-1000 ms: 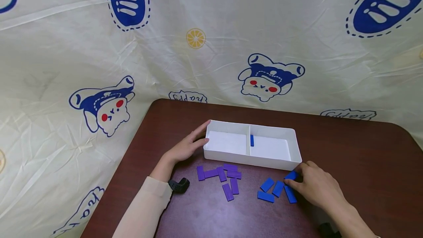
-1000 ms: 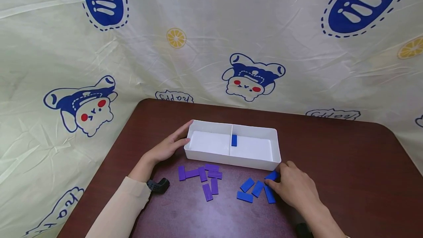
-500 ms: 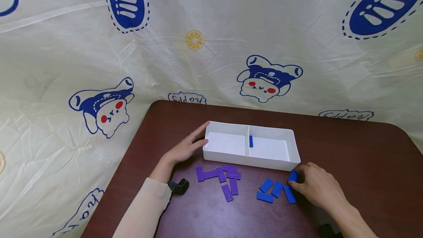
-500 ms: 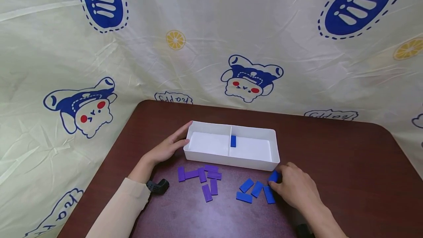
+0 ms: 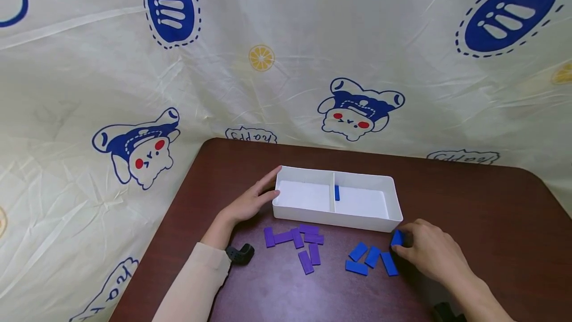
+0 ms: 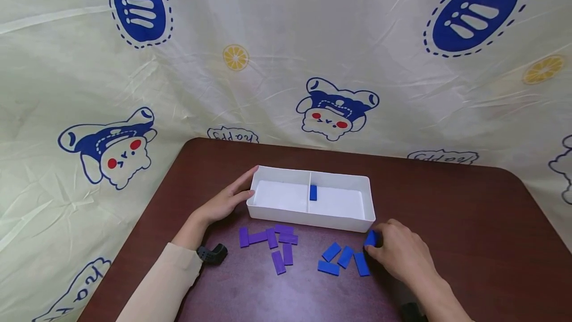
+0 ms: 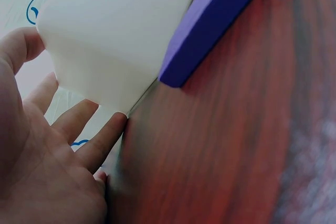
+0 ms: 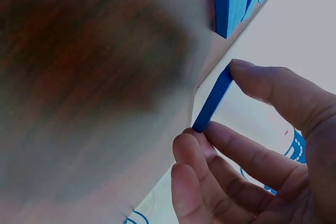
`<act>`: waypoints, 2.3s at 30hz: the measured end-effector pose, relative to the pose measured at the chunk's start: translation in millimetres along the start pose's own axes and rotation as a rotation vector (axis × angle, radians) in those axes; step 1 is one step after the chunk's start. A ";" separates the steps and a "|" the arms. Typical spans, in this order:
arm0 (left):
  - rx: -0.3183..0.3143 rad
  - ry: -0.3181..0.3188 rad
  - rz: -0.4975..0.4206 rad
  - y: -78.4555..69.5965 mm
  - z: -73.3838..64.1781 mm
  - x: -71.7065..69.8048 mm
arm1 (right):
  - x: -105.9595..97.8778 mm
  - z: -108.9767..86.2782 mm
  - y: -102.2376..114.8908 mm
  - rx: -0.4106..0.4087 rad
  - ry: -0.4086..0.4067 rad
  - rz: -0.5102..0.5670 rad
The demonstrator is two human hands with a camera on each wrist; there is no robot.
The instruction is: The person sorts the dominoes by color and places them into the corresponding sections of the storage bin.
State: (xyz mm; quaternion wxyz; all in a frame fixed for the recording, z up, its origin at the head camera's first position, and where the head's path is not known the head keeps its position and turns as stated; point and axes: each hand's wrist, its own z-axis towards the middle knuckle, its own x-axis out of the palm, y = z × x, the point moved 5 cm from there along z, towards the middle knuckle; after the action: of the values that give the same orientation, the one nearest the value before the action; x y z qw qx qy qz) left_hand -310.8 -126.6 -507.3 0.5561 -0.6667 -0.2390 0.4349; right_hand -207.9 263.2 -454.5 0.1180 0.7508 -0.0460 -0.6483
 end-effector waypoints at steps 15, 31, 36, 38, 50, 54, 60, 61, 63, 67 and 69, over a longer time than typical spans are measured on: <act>0.004 0.011 -0.008 -0.7 -2.4 4.2 | -3.0 -5.8 -2.7 0.007 0.006 0.004; 0.002 -0.002 -0.003 -3.0 -2.1 2.1 | -17.8 -8.6 -3.4 -0.011 -0.045 0.001; 0.004 -0.002 -0.018 -3.0 -1.5 1.6 | -25.1 -9.1 -1.9 -0.017 -0.072 -0.009; 0.007 -0.001 -0.021 -2.3 -1.4 1.4 | -27.7 -8.7 -1.1 -0.015 -0.075 -0.010; 0.000 -0.002 -0.012 -1.1 -1.6 1.5 | -41.0 -6.3 0.8 -0.018 -0.078 -0.013; 0.004 -0.001 -0.020 -1.5 -1.7 1.8 | -44.0 -5.9 0.5 -0.023 -0.087 -0.015; 0.003 0.001 -0.022 -2.1 -1.1 2.0 | -49.8 -6.4 0.5 -0.031 -0.090 -0.019; -0.001 0.001 -0.020 -2.1 -1.2 1.9 | -51.2 -6.3 0.8 -0.034 -0.093 -0.020; -0.004 0.001 -0.023 -1.9 -1.2 1.6 | -53.9 -6.2 1.4 -0.039 -0.096 -0.024; -0.011 0.001 -0.027 -1.6 -1.4 0.8 | -58.8 -5.1 2.9 -0.048 -0.099 -0.030; -0.012 0.002 -0.024 -1.3 -1.1 0.6 | -60.9 -4.3 3.7 -0.052 -0.097 -0.030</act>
State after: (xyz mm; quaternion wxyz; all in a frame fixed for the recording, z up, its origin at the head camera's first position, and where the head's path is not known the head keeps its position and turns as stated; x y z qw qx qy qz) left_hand -309.4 -126.3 -506.2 0.5575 -0.6674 -0.2489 0.4264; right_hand -212.8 273.7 -394.4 0.1253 0.7157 -0.0235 -0.6866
